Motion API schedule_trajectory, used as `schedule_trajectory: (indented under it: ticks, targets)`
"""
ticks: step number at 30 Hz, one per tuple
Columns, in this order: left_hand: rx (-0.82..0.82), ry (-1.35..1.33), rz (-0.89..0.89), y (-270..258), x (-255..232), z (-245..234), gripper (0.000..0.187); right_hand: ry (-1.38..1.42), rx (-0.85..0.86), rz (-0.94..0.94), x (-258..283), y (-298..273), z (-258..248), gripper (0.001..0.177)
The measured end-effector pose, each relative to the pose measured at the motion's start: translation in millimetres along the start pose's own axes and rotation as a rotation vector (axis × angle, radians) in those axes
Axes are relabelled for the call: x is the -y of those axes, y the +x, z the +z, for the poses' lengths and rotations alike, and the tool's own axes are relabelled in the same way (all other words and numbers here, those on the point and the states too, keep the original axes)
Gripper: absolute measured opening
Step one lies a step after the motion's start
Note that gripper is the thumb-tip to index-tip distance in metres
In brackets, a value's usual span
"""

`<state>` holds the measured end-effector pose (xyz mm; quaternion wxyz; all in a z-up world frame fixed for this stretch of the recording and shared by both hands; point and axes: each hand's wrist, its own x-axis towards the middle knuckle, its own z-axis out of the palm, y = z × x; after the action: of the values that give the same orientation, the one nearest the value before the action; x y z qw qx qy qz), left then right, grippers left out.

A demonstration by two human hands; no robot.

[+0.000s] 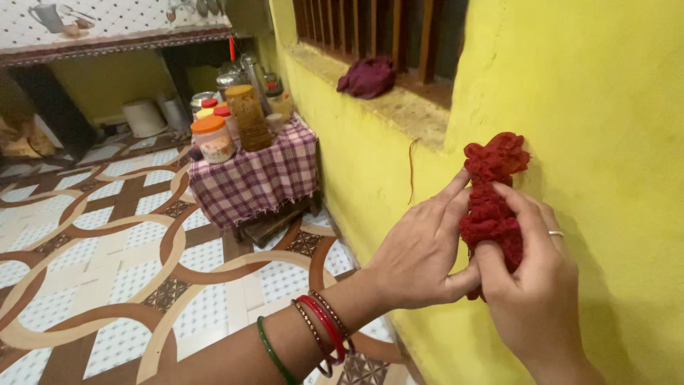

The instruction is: The person wipes a wooden door with a red cloth, moving from the upper panels down to the lower sections and edges. The person uses both hands to hold the cloth and apply pressure while cleaning the door surface.

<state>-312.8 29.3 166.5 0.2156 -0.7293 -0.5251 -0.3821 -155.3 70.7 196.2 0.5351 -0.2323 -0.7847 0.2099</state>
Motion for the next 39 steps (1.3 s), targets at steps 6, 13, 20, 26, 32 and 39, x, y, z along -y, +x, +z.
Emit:
schedule_trajectory:
  ticks: [6, 13, 20, 26, 32, 39]
  targets:
    - [-0.047, 0.009, 0.031, 74.7, -46.5, -64.0, 0.09, -0.057, -0.03, -0.08, 74.5, 52.0, -69.2, 0.052]
    - [-0.103, 0.003, 0.11, 166.2, -97.6, -135.1, 0.088, -0.052, -0.046, -0.09, 148.9, 114.7, -145.5, 0.051]
    - [-0.103, 0.054, 0.193, 256.4, -139.0, -199.2, 0.083, -0.033, -0.14, -0.11, 209.9, 173.3, -209.9, 0.048]
    - [-0.149, 0.031, 0.216, 313.2, -181.5, -242.4, 0.081, -0.103, -0.217, -0.275, 253.9, 210.6, -264.5, 0.045]
    - [-0.186, 0.007, 0.244, 353.3, -222.2, -257.5, 0.082, -0.162, -0.206, -0.254, 285.5, 226.3, -320.4, 0.048]
    - [-0.246, -0.098, 0.247, 381.5, -275.2, -248.4, 0.08, -0.364, -0.276, -0.382, 295.4, 226.0, -386.7, 0.046]
